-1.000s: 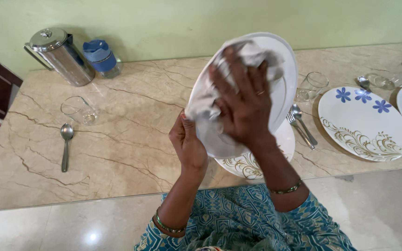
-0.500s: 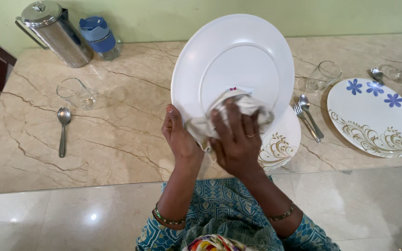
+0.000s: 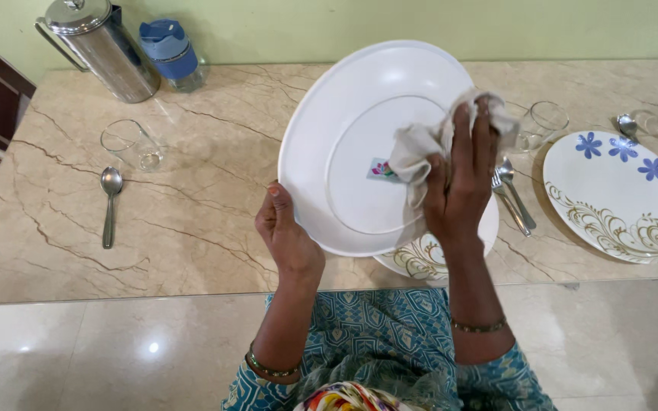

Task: The person wipes and polishes plates and small glasses with a white cloth.

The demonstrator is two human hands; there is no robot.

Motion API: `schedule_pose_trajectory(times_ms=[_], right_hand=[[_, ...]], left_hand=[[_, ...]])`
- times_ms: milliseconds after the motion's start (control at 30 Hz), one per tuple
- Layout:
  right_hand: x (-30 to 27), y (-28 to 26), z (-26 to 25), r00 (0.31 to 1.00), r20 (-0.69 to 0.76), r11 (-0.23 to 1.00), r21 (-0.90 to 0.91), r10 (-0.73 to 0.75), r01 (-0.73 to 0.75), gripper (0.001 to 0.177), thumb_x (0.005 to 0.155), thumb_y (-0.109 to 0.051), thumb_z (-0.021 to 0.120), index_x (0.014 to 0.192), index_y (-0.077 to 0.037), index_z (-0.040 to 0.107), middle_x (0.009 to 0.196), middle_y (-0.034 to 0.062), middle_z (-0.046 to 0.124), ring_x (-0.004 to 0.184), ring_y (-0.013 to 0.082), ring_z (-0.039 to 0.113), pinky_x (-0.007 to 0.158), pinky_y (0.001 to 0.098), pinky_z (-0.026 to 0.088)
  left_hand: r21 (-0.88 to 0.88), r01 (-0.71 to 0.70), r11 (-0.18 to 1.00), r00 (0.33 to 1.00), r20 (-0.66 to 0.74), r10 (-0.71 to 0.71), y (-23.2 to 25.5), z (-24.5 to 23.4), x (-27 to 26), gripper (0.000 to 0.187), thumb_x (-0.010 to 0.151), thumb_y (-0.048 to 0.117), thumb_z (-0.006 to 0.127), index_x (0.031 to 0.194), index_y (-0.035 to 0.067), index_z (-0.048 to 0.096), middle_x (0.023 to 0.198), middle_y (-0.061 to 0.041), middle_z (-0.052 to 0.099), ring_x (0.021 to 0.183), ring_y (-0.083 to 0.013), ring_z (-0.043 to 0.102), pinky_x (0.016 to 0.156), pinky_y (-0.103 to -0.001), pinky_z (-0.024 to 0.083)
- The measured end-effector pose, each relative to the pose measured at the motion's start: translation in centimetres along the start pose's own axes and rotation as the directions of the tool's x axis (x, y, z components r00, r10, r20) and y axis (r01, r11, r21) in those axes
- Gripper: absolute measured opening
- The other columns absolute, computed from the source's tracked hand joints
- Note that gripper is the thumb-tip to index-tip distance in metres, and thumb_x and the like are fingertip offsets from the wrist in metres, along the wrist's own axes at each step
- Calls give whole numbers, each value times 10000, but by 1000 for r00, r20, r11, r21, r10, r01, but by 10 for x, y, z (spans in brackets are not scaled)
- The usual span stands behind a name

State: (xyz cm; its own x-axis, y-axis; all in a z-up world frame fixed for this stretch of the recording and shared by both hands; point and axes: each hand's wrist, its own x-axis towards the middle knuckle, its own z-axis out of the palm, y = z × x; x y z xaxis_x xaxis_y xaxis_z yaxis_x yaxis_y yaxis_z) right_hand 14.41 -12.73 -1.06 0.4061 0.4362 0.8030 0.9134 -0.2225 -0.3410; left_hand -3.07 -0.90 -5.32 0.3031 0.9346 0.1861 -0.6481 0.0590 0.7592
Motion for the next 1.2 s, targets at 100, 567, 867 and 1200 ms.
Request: schedule_pose_trajectory(times_ms=[100, 567, 867, 1200], right_hand=[[-50, -12, 14, 993, -51, 995, 1, 102, -102, 540, 1182, -312, 346, 1616, 8, 375, 1688, 297, 289, 1604, 469, 254, 1339, 597, 201], [-15, 34, -16, 937, -40, 710, 665, 347, -234, 515, 1143, -232, 514, 1598, -34, 380, 1639, 201, 389, 1520, 297, 380, 1308, 462, 278], [-25, 46, -70, 757, 396, -228, 918, 519, -324, 377, 975, -43, 730, 1295, 129, 630, 1119, 178, 736, 975, 262, 749, 917, 379, 620], [-4, -8, -108, 760, 120, 103, 966, 638, -239, 365, 1015, 25, 706, 1343, 150, 605, 1218, 220, 714, 1087, 273, 739, 1019, 398, 617]], left_hand=[[-175, 49, 983, 997, -52, -58, 5, 4, 6, 471, 1079, 407, 544, 1091, -49, 663, 981, -74, 690, 884, -149, 638, 818, -323, 546], [-299, 84, 951, 996, -4, -89, 17, 1, 12, 484, 1093, 395, 485, 1288, -39, 572, 1230, -125, 666, 1116, -210, 657, 1002, -381, 545], [557, -409, 723, 867, 483, 118, 55, 29, 12, 1137, 890, 729, 583, 1655, 109, 16, 1706, -212, 39, 1578, -456, 146, 1262, -622, 202], [405, -841, -359, 429, 903, 14, 34, 86, -35, 899, 893, 118, 722, 1547, 608, 349, 1709, 74, 220, 1609, -327, 108, 1294, -670, 31]])
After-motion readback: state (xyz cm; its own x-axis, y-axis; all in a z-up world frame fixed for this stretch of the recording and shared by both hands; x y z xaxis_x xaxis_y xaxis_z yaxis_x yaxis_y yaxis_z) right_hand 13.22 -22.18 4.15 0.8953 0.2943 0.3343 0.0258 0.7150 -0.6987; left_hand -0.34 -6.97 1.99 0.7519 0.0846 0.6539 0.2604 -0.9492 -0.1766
